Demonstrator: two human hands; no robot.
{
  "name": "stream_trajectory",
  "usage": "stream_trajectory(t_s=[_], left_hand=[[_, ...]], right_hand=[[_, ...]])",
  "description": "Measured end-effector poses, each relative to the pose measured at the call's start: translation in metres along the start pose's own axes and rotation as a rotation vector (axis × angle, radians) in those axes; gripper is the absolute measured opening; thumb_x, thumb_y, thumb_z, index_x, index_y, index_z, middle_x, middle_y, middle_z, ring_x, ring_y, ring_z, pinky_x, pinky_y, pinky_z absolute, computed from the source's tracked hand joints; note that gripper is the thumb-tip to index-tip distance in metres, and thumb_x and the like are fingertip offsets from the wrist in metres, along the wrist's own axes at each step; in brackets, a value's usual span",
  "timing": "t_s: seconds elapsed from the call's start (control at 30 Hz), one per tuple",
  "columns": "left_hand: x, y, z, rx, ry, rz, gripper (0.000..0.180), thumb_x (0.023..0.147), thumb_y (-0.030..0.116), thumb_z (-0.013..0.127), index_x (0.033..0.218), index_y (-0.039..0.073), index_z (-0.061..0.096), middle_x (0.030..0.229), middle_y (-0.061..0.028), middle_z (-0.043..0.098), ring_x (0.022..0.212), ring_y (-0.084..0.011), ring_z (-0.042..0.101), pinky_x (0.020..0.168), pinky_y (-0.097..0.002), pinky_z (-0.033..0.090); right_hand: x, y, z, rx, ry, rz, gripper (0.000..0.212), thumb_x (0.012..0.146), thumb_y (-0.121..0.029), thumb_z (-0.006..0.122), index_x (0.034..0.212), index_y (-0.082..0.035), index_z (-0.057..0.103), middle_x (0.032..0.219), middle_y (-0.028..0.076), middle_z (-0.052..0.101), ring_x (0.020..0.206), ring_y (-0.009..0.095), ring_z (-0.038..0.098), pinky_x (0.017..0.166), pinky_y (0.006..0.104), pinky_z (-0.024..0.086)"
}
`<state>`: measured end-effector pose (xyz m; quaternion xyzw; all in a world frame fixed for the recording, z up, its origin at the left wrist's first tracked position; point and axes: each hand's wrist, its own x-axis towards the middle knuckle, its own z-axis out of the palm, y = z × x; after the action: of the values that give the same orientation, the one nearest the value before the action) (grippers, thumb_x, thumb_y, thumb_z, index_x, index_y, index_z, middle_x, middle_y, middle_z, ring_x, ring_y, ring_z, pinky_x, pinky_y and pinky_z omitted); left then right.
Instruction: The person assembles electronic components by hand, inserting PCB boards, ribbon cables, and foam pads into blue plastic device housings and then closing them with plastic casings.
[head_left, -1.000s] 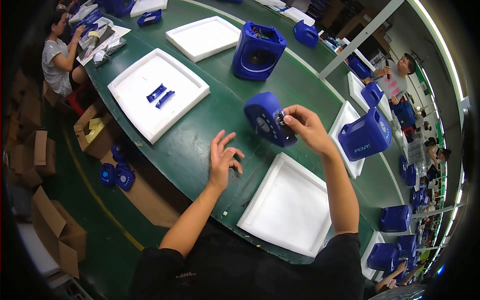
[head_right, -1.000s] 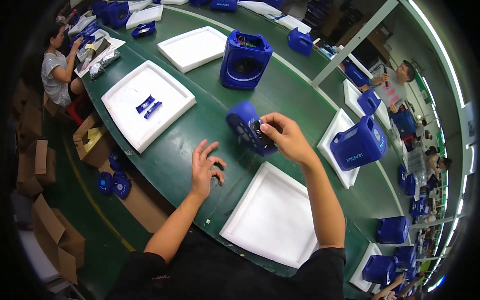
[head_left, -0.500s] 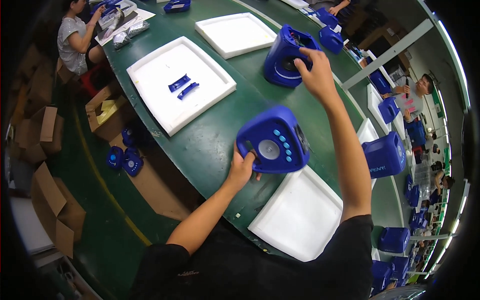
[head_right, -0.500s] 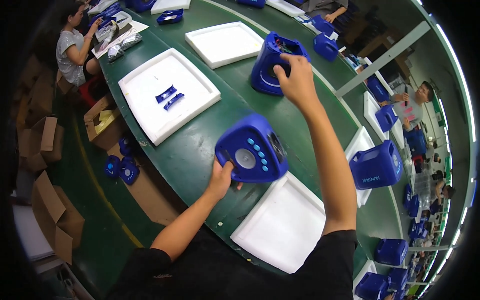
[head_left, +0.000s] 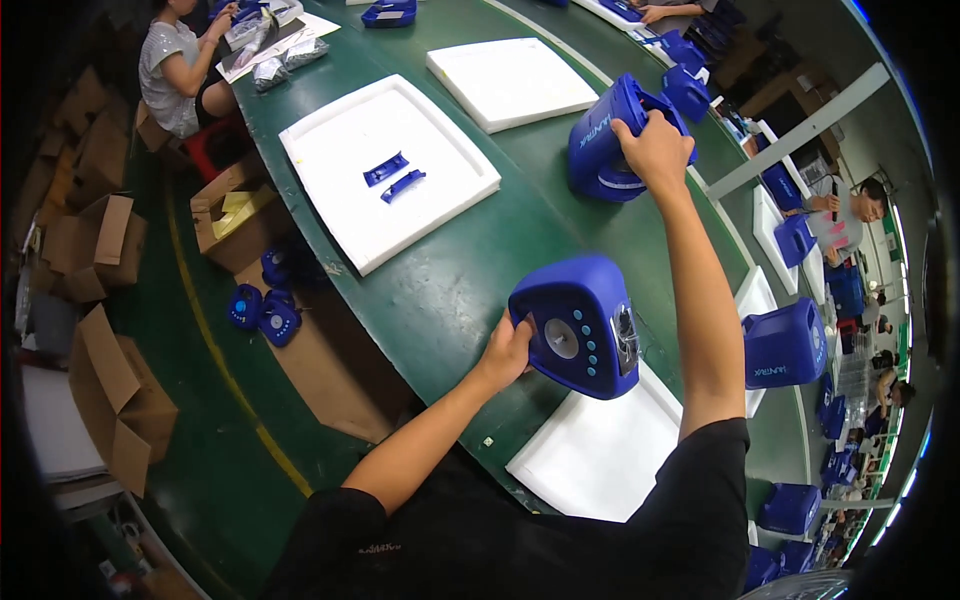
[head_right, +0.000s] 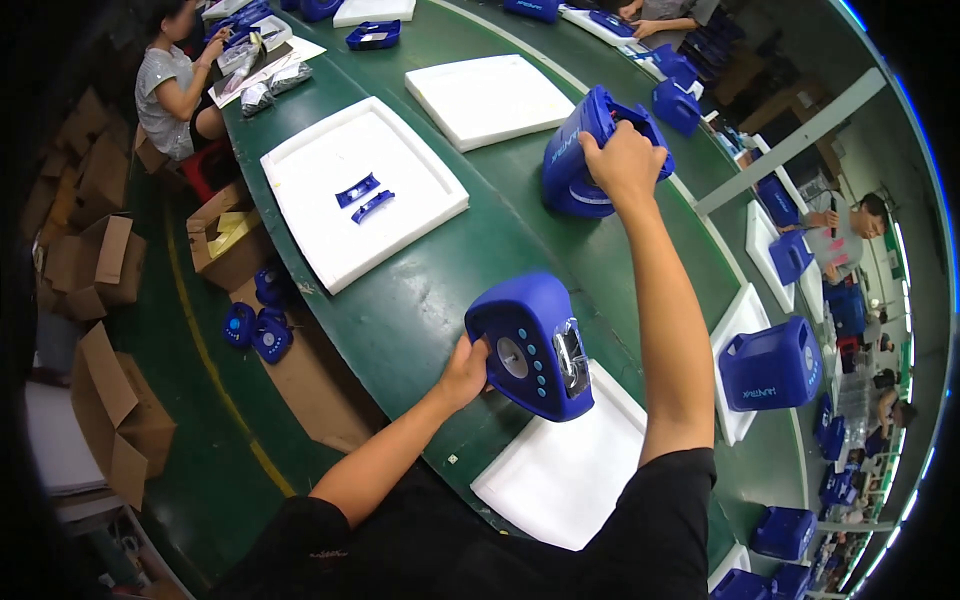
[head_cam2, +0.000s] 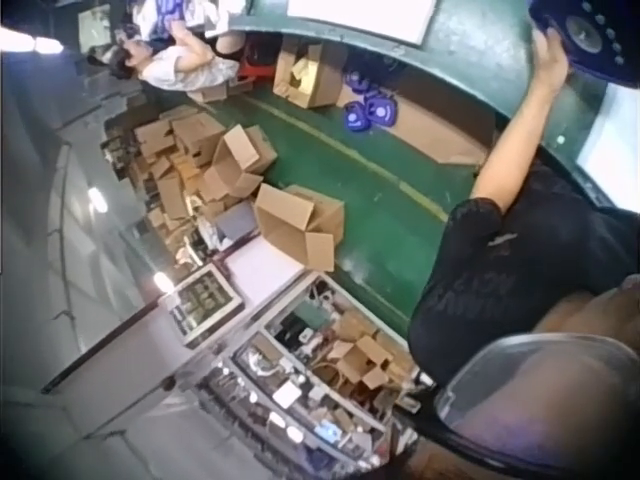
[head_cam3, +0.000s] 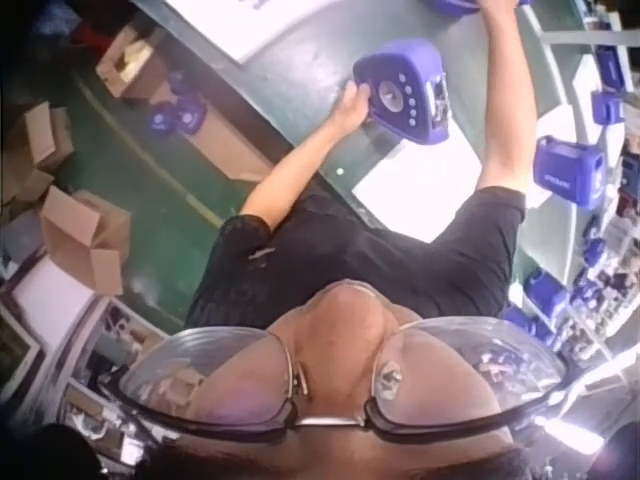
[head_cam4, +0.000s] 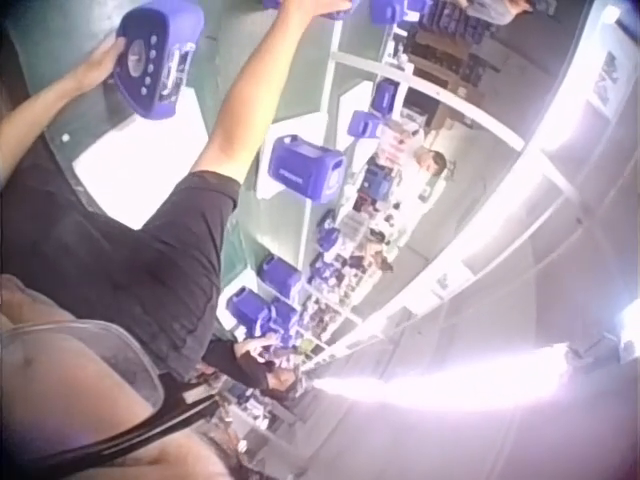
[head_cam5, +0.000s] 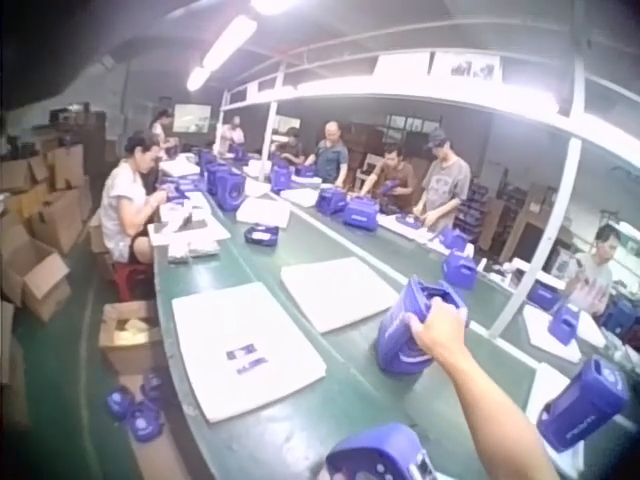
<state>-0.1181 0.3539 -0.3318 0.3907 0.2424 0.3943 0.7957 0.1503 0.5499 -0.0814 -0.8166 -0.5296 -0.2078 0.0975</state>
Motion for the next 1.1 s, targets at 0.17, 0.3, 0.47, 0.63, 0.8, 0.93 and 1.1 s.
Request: stream_trajectory(t_s=[0.17, 0.3, 0.47, 0.63, 0.8, 0.93, 1.1], left_hand=[[0.003, 0.011, 0.017, 0.242, 0.052, 0.178, 0.032, 0.115, 0.022, 0.062, 0.138, 0.001, 0.065, 0.105, -0.0059, 0.072, 0.099, -0.0114, 0.065, 0.095, -0.0312, 0.055], [0.003, 0.01, 0.003, 0.157, 0.02, 0.113, 0.03, 0.113, 0.008, 0.058, 0.141, -0.001, 0.065, 0.131, -0.0083, 0.075, 0.121, -0.0164, 0.068, 0.109, -0.0329, 0.053], [-0.009, 0.073, 0.036, -0.232, -0.219, -0.084, 0.06, 0.114, 0.047, 0.062, 0.138, -0.008, 0.057, 0.083, -0.0066, 0.069, 0.072, -0.0208, 0.069, 0.052, -0.0338, 0.055], [-0.015, 0.071, 0.034, -0.285, -0.167, -0.165, 0.046, 0.116, 0.051, 0.056, 0.126, 0.006, 0.06, 0.078, -0.0023, 0.06, 0.059, -0.0144, 0.051, 0.045, -0.0285, 0.034], [-0.021, 0.068, 0.039, -0.204, -0.232, -0.215, 0.035, 0.114, 0.039, 0.062, 0.118, 0.005, 0.062, 0.075, -0.0032, 0.063, 0.062, -0.0156, 0.055, 0.052, -0.0299, 0.041], [-0.035, 0.072, 0.051, -0.153, -0.242, -0.153, 0.025, 0.112, 0.028, 0.068, 0.108, 0.003, 0.066, 0.074, -0.006, 0.067, 0.064, -0.0177, 0.061, 0.062, -0.0307, 0.049], [-0.076, 0.104, 0.066, 0.035, -0.19, -0.066, 0.022, 0.112, 0.025, 0.069, 0.105, 0.005, 0.067, 0.076, -0.0067, 0.068, 0.067, -0.015, 0.063, 0.064, -0.0295, 0.05]], right_hand=[[-0.072, 0.085, -0.061, 0.282, -0.008, -0.033, 0.07, 0.093, -0.058, 0.08, 0.129, 0.001, 0.074, 0.113, 0.024, 0.08, 0.108, 0.041, 0.074, 0.102, 0.0485, 0.049], [-0.161, 0.102, -0.146, 0.428, -0.006, -0.077, 0.064, 0.093, -0.052, 0.085, 0.128, -0.001, 0.073, 0.12, 0.022, 0.076, 0.107, 0.039, 0.066, 0.098, 0.0448, 0.05], [-0.29, 0.113, -0.261, 0.36, -0.019, -0.178, 0.056, 0.088, -0.038, 0.091, 0.125, -0.003, 0.069, 0.113, 0.017, 0.07, 0.103, 0.033, 0.061, 0.098, 0.0404, 0.044], [-0.386, 0.116, -0.313, 0.331, -0.129, -0.276, 0.058, 0.079, -0.03, 0.097, 0.123, -0.004, 0.069, 0.111, 0.013, 0.069, 0.101, 0.034, 0.063, 0.098, 0.0446, 0.041], [-0.45, 0.13, -0.323, 0.337, -0.247, -0.28, 0.056, 0.079, -0.033, 0.096, 0.12, -0.005, 0.071, 0.108, 0.009, 0.07, 0.101, 0.032, 0.064, 0.098, 0.0437, 0.042], [-0.484, 0.137, -0.32, 0.347, -0.248, -0.128, 0.057, 0.08, -0.03, 0.096, 0.127, -0.006, 0.074, 0.111, 0.008, 0.07, 0.11, 0.031, 0.064, 0.106, 0.0439, 0.04], [-0.506, 0.116, -0.337, 0.584, -0.008, 0.05, 0.039, 0.085, -0.021, 0.093, 0.117, -0.004, 0.08, 0.102, 0.01, 0.076, 0.093, 0.027, 0.072, 0.09, 0.0388, 0.052]])
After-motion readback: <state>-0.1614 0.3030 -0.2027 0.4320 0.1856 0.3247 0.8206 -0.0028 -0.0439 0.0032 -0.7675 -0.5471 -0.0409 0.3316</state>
